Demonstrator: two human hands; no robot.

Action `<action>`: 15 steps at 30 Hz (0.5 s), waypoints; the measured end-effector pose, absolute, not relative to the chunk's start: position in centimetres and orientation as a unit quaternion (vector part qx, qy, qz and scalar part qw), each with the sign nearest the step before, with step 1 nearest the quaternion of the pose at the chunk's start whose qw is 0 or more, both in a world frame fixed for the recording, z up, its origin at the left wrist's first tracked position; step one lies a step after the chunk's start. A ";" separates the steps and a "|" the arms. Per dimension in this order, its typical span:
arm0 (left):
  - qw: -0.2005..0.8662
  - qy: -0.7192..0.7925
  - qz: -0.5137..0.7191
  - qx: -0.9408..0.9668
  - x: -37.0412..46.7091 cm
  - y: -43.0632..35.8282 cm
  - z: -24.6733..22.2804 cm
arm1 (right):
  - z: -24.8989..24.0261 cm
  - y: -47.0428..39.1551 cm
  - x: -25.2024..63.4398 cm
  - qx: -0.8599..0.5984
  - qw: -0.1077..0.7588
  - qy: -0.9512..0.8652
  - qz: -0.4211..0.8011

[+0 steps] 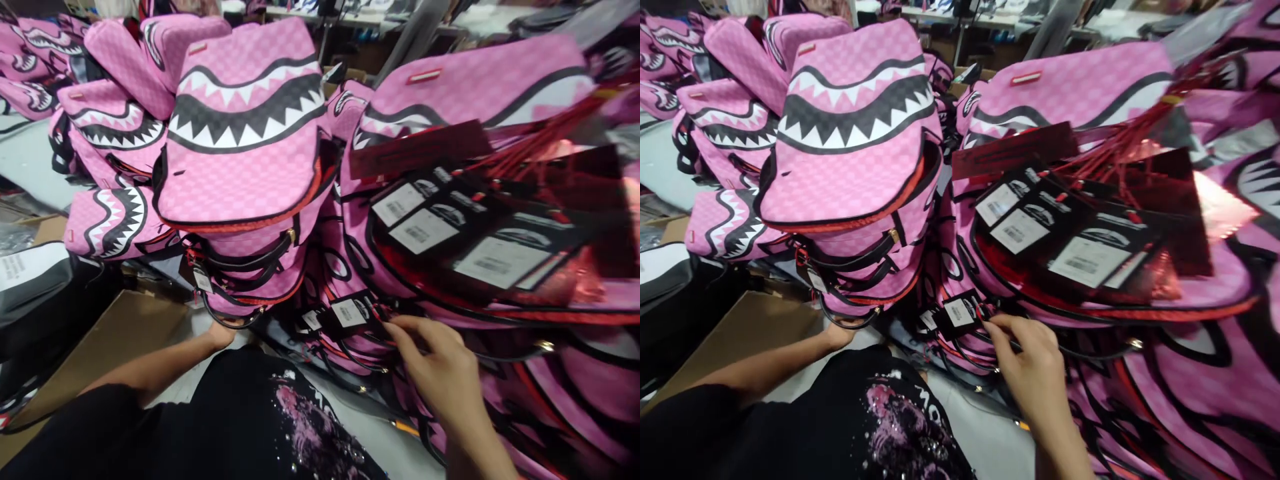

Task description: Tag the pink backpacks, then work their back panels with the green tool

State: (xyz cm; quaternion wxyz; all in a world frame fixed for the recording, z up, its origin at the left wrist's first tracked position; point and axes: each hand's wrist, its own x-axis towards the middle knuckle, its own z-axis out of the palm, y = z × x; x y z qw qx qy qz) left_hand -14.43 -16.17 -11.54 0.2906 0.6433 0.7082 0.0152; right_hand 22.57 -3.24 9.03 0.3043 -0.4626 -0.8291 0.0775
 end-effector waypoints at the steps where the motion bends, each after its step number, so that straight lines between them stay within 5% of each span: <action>1: 0.290 0.714 0.002 0.638 -14.2 -16.3 -11.5 | 9.0 -3.3 22.8 -0.453 0.307 -0.832 0.086; 15: 0.223 0.738 -0.128 0.624 -8.3 -17.3 -8.6 | 11.7 -4.9 25.4 -0.380 0.394 -0.817 0.183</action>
